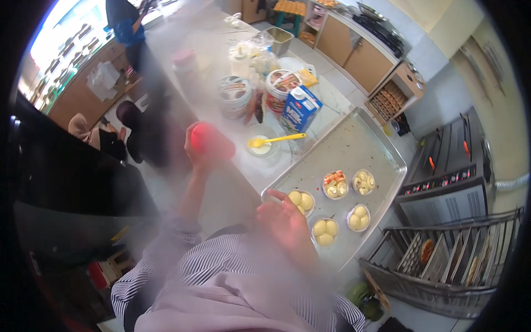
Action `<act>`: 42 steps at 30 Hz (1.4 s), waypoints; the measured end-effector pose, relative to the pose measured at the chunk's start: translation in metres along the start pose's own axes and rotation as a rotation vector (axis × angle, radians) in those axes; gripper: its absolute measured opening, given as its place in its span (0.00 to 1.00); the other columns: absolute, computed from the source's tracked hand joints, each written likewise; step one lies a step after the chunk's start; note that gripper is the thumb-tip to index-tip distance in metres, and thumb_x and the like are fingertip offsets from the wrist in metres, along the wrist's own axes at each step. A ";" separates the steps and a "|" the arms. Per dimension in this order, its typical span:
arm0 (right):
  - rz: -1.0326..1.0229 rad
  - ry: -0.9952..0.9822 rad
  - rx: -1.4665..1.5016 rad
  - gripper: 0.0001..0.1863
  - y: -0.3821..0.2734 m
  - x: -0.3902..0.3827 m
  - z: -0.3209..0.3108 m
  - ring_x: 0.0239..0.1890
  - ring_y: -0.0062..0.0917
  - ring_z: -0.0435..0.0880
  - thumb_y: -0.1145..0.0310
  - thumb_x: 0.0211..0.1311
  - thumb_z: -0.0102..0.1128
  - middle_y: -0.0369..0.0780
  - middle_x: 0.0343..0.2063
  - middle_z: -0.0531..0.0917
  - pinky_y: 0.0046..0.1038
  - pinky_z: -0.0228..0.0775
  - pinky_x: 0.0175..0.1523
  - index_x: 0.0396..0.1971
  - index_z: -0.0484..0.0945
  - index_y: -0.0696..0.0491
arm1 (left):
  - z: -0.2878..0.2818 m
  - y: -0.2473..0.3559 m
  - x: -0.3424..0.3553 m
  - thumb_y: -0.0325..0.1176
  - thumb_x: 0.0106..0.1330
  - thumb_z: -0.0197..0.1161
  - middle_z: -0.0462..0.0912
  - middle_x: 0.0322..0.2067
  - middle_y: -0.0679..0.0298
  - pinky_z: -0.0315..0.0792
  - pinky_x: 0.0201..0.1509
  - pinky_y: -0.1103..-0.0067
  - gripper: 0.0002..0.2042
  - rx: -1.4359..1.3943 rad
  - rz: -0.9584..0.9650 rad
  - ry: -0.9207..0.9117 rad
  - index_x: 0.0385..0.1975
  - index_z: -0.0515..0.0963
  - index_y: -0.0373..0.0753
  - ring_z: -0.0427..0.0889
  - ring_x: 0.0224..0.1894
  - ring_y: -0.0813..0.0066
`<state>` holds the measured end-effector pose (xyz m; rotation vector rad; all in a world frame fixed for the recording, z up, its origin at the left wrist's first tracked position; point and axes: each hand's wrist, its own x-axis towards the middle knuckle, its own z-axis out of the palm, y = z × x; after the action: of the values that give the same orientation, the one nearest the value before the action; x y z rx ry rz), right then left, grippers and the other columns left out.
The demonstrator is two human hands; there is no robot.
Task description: The person prepares bread rolls by squeezing sauce from a red bottle and a white bottle onto dough pieces on a tray. The person also handles a package of ketchup and replaces caps on the bottles.
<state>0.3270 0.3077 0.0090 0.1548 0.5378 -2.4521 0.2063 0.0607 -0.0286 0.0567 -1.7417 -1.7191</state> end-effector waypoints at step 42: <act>-1.216 1.389 -0.442 0.11 -0.112 -0.200 -0.201 0.26 0.21 0.73 0.62 0.55 0.53 0.35 0.23 0.73 0.24 0.66 0.35 0.34 0.73 0.53 | 0.042 -0.087 0.011 0.37 0.41 0.73 0.76 0.38 0.50 0.71 0.44 0.69 0.33 0.391 -0.019 -0.054 0.46 0.62 0.35 0.77 0.41 0.53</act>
<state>0.4170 0.5819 -0.0890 1.8492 2.2267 -2.7521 0.1405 0.0809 -0.0980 0.2012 -2.1002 -1.3809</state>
